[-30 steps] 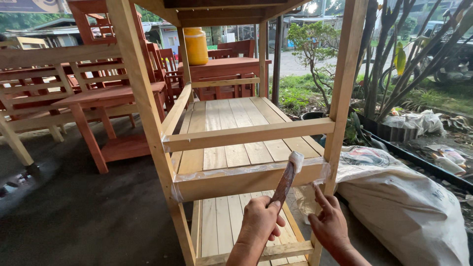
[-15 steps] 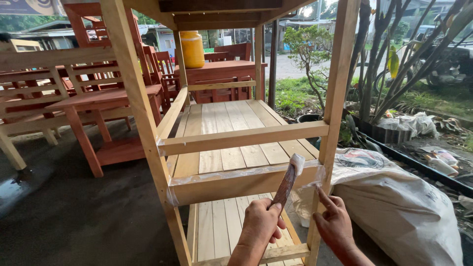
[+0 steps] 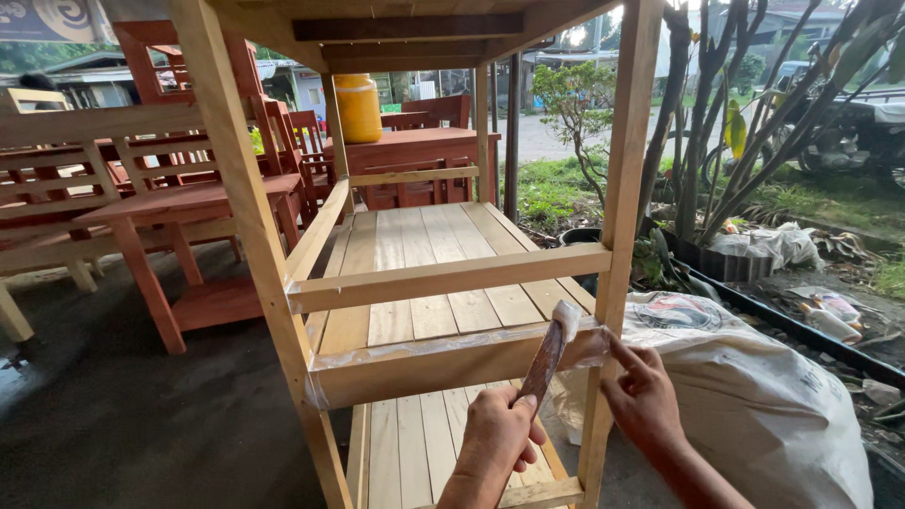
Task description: The person uses a wide brush to apply a white coating to the rails and edges of an unfinished wooden furniture frame, working along the horizontal bars and side posts one section at a time while steadying the frame with the other hand.
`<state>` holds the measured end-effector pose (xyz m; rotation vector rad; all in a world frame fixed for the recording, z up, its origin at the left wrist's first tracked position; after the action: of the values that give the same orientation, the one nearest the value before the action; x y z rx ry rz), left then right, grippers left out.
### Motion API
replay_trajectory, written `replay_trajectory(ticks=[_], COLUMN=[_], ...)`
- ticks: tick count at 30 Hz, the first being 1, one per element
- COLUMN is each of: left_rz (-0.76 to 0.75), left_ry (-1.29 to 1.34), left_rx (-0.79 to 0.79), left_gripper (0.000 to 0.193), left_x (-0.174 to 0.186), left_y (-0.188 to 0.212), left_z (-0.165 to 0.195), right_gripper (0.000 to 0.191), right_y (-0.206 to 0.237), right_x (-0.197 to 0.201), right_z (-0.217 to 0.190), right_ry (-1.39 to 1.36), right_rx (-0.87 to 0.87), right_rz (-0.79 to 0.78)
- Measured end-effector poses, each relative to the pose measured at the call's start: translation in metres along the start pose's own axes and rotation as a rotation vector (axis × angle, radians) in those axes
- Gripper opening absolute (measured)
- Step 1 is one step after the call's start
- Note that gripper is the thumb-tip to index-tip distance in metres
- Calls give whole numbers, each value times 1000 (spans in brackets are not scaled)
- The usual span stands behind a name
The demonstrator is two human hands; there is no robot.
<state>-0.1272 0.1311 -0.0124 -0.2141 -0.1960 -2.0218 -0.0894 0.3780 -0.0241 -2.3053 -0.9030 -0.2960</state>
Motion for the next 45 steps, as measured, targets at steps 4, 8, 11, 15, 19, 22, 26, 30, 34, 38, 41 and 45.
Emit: replay_trajectory(ticks=[4, 8, 11, 15, 19, 22, 26, 30, 34, 38, 41, 45], left_rz=[-11, 1, 1, -2, 3, 5, 3, 1, -14, -21, -24, -19], left_ry=[-31, -24, -6, -1, 3, 1, -40, -48, -32, -5, -6, -26], left_rx=[26, 8, 18, 26, 0, 11, 38, 103, 89, 74, 75, 80], left_gripper=[29, 27, 24, 26, 28, 26, 29, 26, 27, 27, 26, 27], left_x=[2, 4, 5, 4, 6, 7, 6, 3, 0, -4, -6, -6], left_y=[0, 1, 2, 4, 6, 8, 8, 3, -4, -12, -13, -11], left_z=[0, 5, 7, 11, 20, 22, 19, 12, 4, -3, -6, -3], right_gripper=[68, 67, 62, 55, 56, 55, 57, 57, 61, 65, 66, 59], right_y=[-13, -18, -22, -29, -40, -46, -59, -70, -76, -71, -59, -54], right_x=[-6, -14, -20, -15, 7, 27, 36, 52, 61, 74, 76, 71], right_z=[3, 15, 14, 5, -5, -18, -36, -61, -93, -131, -165, -172], right_ry=[-191, -382, -543, -656, -731, -689, -698, -611, -464, 82, 717, 956], right_rx=[-34, -162, -204, -214, -203, -71, 34, 115, 142, 233, 427, 446], right_rz=[-43, -89, -159, -216, -103, -35, -20, 21, -6, 41, 125, 130])
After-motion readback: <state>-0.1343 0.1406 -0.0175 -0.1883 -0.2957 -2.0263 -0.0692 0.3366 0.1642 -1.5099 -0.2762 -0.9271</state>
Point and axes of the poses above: each hand's wrist, its own y-axis away from the middle knuckle, its own x-axis out of the back of the hand, z = x × y, the point moved 10 cm from there along -y, towards the middle knuckle
